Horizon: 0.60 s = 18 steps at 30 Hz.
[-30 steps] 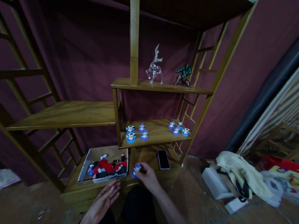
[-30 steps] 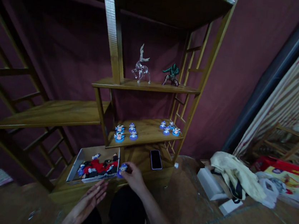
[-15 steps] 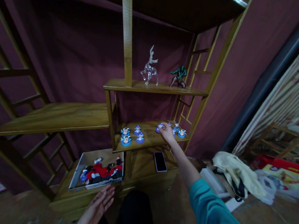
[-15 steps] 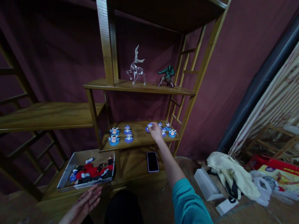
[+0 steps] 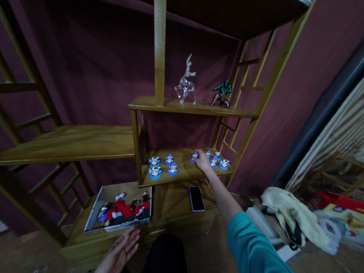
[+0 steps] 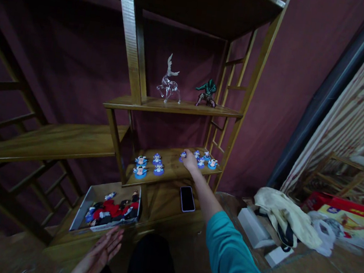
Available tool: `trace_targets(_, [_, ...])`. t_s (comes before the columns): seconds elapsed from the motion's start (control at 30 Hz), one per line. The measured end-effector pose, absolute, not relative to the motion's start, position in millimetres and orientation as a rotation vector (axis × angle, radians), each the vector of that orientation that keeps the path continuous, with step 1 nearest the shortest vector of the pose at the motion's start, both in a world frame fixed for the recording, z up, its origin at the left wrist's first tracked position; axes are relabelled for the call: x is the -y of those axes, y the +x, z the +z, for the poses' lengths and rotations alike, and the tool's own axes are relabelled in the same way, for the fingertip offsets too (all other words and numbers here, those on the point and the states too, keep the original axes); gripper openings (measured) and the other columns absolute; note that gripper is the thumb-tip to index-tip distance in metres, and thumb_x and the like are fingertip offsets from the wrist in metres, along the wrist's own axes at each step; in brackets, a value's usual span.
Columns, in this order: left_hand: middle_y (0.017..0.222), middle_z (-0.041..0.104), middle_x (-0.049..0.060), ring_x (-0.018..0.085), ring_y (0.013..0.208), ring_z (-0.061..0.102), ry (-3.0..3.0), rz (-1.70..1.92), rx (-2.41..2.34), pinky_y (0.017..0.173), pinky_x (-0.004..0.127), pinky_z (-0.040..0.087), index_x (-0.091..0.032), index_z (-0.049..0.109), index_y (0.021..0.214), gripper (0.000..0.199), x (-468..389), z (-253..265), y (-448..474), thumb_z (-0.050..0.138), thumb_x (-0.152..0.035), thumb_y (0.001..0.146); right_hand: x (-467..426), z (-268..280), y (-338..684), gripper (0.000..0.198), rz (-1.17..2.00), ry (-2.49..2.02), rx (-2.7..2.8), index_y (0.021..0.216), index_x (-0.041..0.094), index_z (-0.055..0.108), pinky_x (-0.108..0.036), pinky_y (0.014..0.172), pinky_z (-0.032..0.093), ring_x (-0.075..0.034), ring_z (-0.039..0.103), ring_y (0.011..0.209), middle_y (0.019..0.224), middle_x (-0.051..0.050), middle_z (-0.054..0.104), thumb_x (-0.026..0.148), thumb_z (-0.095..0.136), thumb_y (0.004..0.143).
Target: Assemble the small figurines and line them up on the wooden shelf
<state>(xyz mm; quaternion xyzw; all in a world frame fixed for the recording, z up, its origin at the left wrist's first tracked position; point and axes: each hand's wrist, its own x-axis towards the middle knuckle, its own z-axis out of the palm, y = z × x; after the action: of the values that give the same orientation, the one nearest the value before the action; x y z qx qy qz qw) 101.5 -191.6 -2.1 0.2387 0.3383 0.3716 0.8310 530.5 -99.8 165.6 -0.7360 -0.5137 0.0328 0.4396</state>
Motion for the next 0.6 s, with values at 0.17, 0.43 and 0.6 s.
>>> trace_targets(0.17, [0.13, 0.051, 0.012, 0.026, 0.124, 0.04, 0.509, 0.792, -0.689, 0.105, 0.042, 0.029, -0.02, 0.052, 0.124, 0.047, 190, -6, 100, 0.059, -0.017, 0.077, 99, 168, 542, 0.039, 0.066, -1.811, 1.335, 0.111, 0.021, 0.056, -0.029, 0.083, 0.045, -0.015, 0.06, 0.088, 0.096, -0.003, 0.065, 0.016, 0.056, 0.072])
trace_targets(0.43, [0.128, 0.054, 0.01, 0.025, 0.123, 0.041, 0.419, 0.773, -0.75, 0.103, 0.039, 0.033, -0.024, 0.046, 0.13, 0.058, 190, 5, 104, 0.061, -0.016, 0.074, 98, 167, 544, 0.033, 0.045, -1.85, 1.403, 0.101, 0.022, 0.062, -0.029, 0.077, 0.045, -0.016, 0.06, 0.075, 0.081, -0.001, 0.066, 0.011, 0.058, 0.069])
trace_targets(0.6, [0.129, 0.053, 0.01, 0.025, 0.123, 0.041, 0.418, 0.777, -0.771, 0.103, 0.039, 0.033, -0.023, 0.05, 0.125, 0.052, 190, 5, 106, 0.062, -0.019, 0.075, 97, 167, 539, 0.033, 0.016, -1.876, 1.393, 0.102, 0.022, 0.06, -0.029, 0.077, 0.045, -0.018, 0.06, 0.078, 0.084, -0.003, 0.067, 0.01, 0.057, 0.072])
